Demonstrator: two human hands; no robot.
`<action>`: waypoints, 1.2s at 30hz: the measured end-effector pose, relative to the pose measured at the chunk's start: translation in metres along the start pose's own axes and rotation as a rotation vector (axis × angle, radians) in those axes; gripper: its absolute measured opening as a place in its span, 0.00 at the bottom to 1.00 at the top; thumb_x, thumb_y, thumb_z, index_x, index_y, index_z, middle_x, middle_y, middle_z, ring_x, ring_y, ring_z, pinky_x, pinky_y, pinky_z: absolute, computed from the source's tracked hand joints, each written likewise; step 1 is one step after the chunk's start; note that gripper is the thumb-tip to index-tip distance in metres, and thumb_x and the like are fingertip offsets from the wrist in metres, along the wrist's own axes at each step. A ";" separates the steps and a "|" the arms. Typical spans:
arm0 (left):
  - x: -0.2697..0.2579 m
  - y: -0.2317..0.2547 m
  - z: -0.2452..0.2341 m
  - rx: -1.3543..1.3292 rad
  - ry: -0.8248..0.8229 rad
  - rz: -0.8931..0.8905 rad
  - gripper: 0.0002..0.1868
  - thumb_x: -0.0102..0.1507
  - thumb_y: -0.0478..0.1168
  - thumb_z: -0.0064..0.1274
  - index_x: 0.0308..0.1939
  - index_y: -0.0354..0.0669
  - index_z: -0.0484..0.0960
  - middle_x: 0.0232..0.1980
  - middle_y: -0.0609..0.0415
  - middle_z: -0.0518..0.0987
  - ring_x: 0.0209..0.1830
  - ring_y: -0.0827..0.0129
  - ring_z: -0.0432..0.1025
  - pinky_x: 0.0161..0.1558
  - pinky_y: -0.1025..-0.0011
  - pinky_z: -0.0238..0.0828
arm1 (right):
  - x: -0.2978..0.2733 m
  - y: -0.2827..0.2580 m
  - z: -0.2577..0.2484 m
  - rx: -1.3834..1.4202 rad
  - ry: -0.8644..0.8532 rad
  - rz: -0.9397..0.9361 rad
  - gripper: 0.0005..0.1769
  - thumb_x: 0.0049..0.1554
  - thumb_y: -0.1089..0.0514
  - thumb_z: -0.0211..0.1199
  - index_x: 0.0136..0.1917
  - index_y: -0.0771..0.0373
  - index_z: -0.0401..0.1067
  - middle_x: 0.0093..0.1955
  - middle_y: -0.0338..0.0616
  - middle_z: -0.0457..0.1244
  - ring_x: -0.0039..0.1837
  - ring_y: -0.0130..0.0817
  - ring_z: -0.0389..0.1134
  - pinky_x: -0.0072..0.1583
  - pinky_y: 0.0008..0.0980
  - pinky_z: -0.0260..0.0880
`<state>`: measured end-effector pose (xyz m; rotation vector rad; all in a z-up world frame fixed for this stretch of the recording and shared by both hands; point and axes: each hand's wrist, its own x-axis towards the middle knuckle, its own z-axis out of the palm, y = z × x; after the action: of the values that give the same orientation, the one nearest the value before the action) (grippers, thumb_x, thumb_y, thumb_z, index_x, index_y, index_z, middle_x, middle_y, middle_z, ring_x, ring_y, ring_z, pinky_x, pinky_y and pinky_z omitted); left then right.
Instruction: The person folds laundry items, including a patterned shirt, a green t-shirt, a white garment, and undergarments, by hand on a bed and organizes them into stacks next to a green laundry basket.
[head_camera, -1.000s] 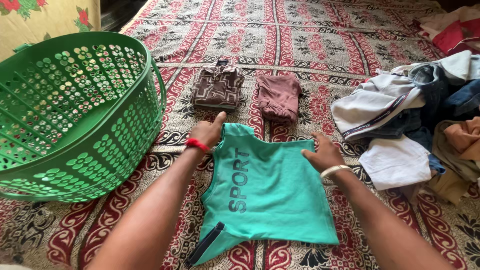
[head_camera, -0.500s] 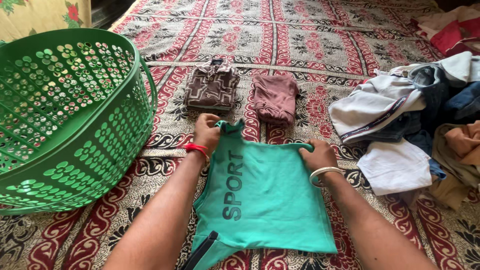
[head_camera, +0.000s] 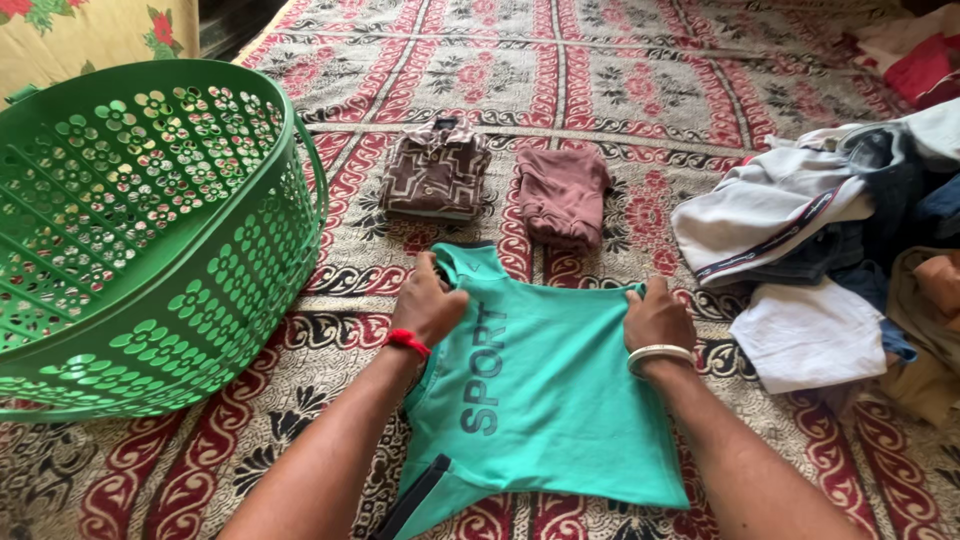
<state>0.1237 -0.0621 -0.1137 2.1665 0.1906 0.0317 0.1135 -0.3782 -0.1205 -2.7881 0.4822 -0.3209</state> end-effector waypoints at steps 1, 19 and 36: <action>-0.005 -0.004 0.001 0.111 0.046 0.064 0.36 0.54 0.39 0.48 0.67 0.31 0.61 0.40 0.34 0.82 0.40 0.43 0.79 0.41 0.49 0.77 | -0.004 -0.003 -0.001 -0.013 0.001 -0.029 0.22 0.65 0.44 0.56 0.59 0.66 0.66 0.50 0.66 0.69 0.54 0.64 0.72 0.55 0.57 0.72; 0.074 -0.001 0.021 0.312 0.219 -0.068 0.27 0.54 0.60 0.62 0.42 0.39 0.85 0.48 0.38 0.83 0.49 0.47 0.78 0.52 0.54 0.75 | -0.008 -0.004 0.007 -0.095 0.025 -0.080 0.24 0.58 0.52 0.56 0.65 0.63 0.66 0.65 0.63 0.59 0.67 0.61 0.62 0.63 0.57 0.67; 0.014 -0.013 0.067 0.462 0.184 0.726 0.15 0.65 0.33 0.42 0.55 0.35 0.76 0.63 0.39 0.77 0.67 0.48 0.70 0.70 0.60 0.65 | -0.017 -0.027 0.063 -0.011 0.435 -0.693 0.33 0.59 0.57 0.51 0.75 0.73 0.55 0.73 0.72 0.53 0.76 0.68 0.55 0.77 0.59 0.51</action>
<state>0.1417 -0.1072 -0.1632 2.5775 -0.5437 0.6558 0.1229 -0.3319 -0.1736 -2.7981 -0.4283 -1.0789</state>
